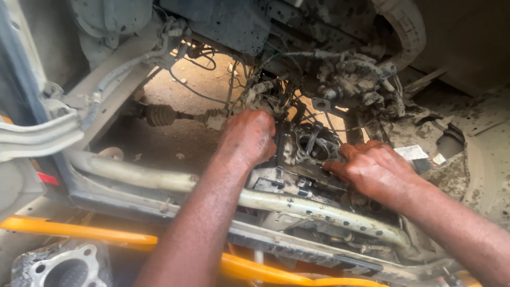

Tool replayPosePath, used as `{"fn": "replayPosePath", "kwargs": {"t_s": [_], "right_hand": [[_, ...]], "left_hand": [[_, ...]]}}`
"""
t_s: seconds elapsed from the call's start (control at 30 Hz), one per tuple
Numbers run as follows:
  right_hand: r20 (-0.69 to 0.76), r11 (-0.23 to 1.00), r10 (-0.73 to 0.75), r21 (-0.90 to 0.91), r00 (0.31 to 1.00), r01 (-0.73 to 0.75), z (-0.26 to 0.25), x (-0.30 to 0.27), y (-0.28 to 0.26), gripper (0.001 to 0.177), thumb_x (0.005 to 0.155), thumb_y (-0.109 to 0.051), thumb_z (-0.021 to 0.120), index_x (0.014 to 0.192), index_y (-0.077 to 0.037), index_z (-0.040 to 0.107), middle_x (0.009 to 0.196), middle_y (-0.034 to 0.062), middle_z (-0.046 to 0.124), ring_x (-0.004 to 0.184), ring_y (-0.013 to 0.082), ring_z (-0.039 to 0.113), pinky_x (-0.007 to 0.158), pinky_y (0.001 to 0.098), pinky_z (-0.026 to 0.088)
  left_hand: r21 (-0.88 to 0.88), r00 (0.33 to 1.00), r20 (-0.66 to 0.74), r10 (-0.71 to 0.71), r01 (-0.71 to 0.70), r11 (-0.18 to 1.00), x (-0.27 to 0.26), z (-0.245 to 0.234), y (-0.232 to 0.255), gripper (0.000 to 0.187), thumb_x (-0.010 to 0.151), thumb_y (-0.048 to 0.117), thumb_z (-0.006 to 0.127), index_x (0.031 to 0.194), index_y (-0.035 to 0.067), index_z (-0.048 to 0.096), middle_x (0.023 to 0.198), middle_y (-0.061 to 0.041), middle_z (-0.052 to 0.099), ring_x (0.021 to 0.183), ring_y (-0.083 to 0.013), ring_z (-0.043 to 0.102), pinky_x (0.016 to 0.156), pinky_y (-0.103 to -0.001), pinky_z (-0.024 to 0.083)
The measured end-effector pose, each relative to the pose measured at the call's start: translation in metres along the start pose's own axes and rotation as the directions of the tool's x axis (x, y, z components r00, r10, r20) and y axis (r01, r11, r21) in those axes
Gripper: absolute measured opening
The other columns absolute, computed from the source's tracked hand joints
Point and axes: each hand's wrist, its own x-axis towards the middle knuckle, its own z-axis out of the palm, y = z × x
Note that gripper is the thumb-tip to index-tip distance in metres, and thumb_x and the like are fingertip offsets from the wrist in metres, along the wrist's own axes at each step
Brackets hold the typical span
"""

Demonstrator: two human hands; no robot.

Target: Cleaning and repairing components within a vehicle engine bay.

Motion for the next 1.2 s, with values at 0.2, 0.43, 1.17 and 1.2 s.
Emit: {"fn": "replayPosePath", "kwargs": {"t_s": [0.2,0.43,1.17,1.2], "right_hand": [[0.025,1.000,0.008,0.030,1.000,-0.009,-0.065,-0.005,-0.021,0.048,0.097,-0.026,0.052,0.143,-0.039,0.056,0.128,0.0148,0.052,0.061,0.0178,0.063,0.048,0.0307,0.061],[0.054,0.997,-0.031,-0.066,0.998,0.034,-0.061,-0.001,-0.024,0.051,0.096,-0.010,0.058,0.139,-0.036,0.062,0.122,0.0169,0.064,0.057,0.0098,0.059,0.045,0.0261,0.058],[0.302,0.936,0.187,0.234,0.935,-0.263,-0.065,-0.007,-0.020,0.035,0.101,-0.037,0.053,0.135,-0.036,0.064,0.103,-0.0092,0.073,0.060,0.0092,0.062,0.056,0.0236,0.059],[0.324,0.946,0.174,0.208,0.930,-0.250,-0.067,-0.010,-0.018,0.033,0.101,-0.040,0.053,0.131,-0.033,0.067,0.106,-0.0086,0.075,0.059,0.0069,0.063,0.059,0.0247,0.061]], "left_hand": [[0.029,1.000,0.010,-0.015,0.015,0.999,-0.002,-0.002,0.002,0.020,0.081,0.009,0.082,0.101,0.014,0.077,0.097,-0.009,0.072,0.090,-0.0213,0.068,0.097,-0.045,0.055],[0.018,0.999,0.030,-0.026,0.025,1.000,-0.002,-0.005,-0.002,0.011,0.085,0.004,0.076,0.096,0.008,0.076,0.093,-0.011,0.071,0.085,-0.0201,0.069,0.093,-0.041,0.058],[0.028,0.996,0.059,-0.070,0.069,0.997,-0.005,-0.015,-0.001,0.006,0.087,0.010,0.076,0.093,0.011,0.077,0.094,-0.010,0.073,0.089,-0.0207,0.070,0.096,-0.043,0.056],[0.007,0.998,0.031,-0.057,0.057,0.998,-0.004,-0.012,0.000,0.013,0.085,0.011,0.078,0.098,0.013,0.076,0.097,-0.009,0.073,0.089,-0.0211,0.069,0.096,-0.044,0.055]]}}
